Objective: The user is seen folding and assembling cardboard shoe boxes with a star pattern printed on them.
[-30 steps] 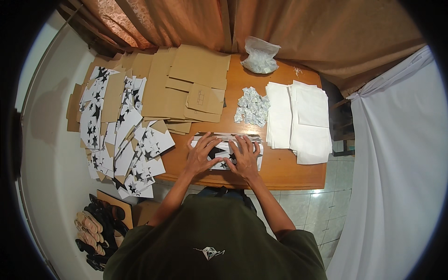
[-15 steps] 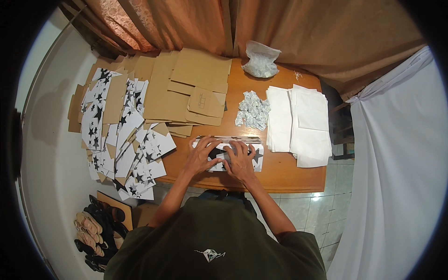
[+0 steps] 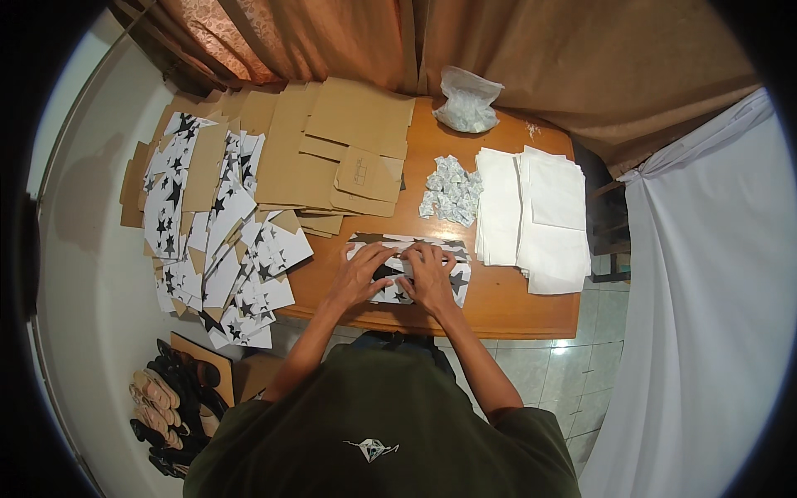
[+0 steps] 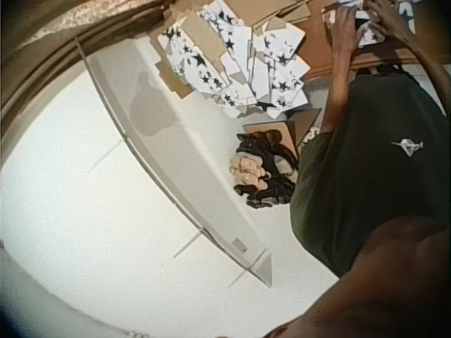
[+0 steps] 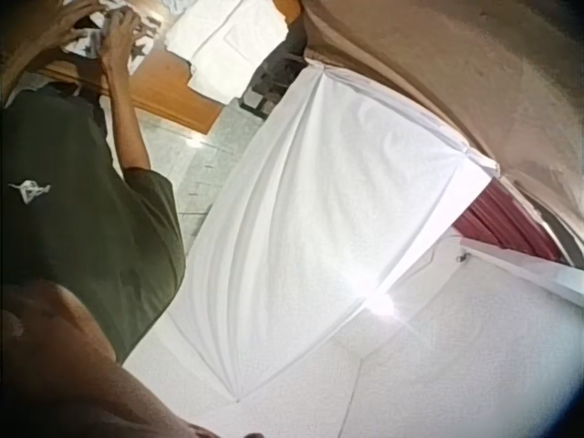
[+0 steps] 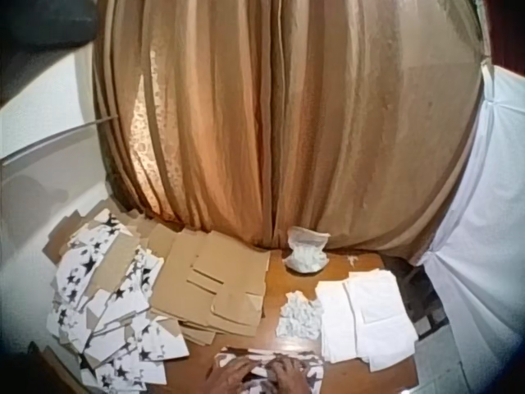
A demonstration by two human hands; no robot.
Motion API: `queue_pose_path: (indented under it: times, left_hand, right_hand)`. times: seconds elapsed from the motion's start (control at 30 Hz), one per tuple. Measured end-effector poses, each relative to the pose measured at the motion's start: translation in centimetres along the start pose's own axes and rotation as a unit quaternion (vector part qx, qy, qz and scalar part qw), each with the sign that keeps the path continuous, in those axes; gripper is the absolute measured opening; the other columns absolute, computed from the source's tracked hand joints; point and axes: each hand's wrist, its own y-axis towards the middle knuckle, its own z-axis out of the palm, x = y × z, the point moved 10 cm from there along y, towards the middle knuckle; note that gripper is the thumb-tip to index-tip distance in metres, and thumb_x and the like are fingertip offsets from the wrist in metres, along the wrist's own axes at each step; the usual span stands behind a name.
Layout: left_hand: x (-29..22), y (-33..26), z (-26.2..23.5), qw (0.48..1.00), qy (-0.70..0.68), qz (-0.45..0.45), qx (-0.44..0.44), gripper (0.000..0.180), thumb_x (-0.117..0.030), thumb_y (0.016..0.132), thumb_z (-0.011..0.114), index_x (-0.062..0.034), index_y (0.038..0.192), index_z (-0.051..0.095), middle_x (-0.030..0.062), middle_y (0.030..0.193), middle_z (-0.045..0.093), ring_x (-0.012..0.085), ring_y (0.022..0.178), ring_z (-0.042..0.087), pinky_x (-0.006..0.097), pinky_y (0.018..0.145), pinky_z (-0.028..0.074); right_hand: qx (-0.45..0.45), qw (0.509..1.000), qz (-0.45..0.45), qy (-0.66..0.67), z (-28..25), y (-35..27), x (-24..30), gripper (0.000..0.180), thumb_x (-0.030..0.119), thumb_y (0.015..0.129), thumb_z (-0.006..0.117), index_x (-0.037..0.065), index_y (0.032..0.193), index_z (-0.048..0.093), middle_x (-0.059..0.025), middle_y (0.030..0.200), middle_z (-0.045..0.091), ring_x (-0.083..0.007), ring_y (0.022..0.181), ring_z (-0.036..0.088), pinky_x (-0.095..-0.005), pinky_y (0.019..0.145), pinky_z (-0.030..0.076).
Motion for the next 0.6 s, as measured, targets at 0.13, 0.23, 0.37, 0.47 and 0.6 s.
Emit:
queue_pose_path:
  times: [0.13, 0.23, 0.37, 0.47, 0.6]
  left_hand:
    - [-0.4, -0.2, 0.0, 1.000, 0.001, 0.027, 0.014, 0.058, -0.025, 0.080, 0.082, -0.0153, 0.133, 0.059, 0.0033, 0.132, 0.062, 0.0223, 0.137, 0.049, 0.056, 0.111, 0.025]
    - [-0.6, -0.2, 0.0, 0.999, 0.013, 0.032, 0.010, 0.055, -0.025, 0.080, 0.082, -0.0151, 0.130, 0.061, 0.0024, 0.133, 0.061, 0.0220, 0.137, 0.049, 0.057, 0.111, 0.025]
    - [-1.0, -0.1, -0.2, 0.999, 0.015, 0.033, -0.002, 0.050, -0.024, 0.083, 0.080, -0.0152, 0.128, 0.062, 0.0021, 0.130, 0.063, 0.0218, 0.134, 0.051, 0.056, 0.110, 0.026]
    - [-0.8, -0.1, -0.4, 0.999, 0.003, 0.021, -0.029, 0.043, -0.022, 0.087, 0.076, -0.0152, 0.127, 0.062, 0.0021, 0.127, 0.064, 0.0215, 0.130, 0.054, 0.054, 0.109, 0.027]
    - [-0.9, 0.5, -0.8, 0.999, -0.007, 0.012, -0.037, 0.035, -0.020, 0.091, 0.071, -0.0152, 0.125, 0.064, 0.0022, 0.122, 0.066, 0.0215, 0.124, 0.057, 0.052, 0.107, 0.027]
  right_hand:
    - [-0.042, 0.998, -0.040, -0.015, -0.9, -0.4, 0.6, 0.045, 0.024, 0.074, 0.085, 0.015, 0.112, 0.062, -0.0030, 0.122, 0.056, -0.0269, 0.120, 0.048, -0.0534, 0.103, 0.027]
    - [-0.049, 0.998, -0.036, -0.012, -0.9, -0.6, 0.7, 0.043, 0.024, 0.076, 0.084, 0.014, 0.112, 0.063, -0.0030, 0.120, 0.057, -0.0266, 0.119, 0.049, -0.0526, 0.102, 0.028]
    - [-0.088, 0.996, -0.013, -0.031, -0.6, -1.3, 0.2, 0.041, 0.025, 0.079, 0.082, 0.014, 0.114, 0.064, -0.0042, 0.116, 0.059, -0.0259, 0.116, 0.051, -0.0507, 0.102, 0.028]
    - [-0.101, 0.995, -0.002, -0.020, -0.6, -2.0, -0.3, 0.038, 0.024, 0.082, 0.080, 0.014, 0.115, 0.065, -0.0045, 0.113, 0.060, -0.0249, 0.115, 0.053, -0.0494, 0.102, 0.029]
    - [-0.139, 0.990, -0.022, 0.001, -1.4, -1.8, -0.2, 0.036, 0.021, 0.083, 0.078, 0.014, 0.116, 0.066, -0.0042, 0.113, 0.062, -0.0241, 0.114, 0.054, -0.0488, 0.102, 0.030]
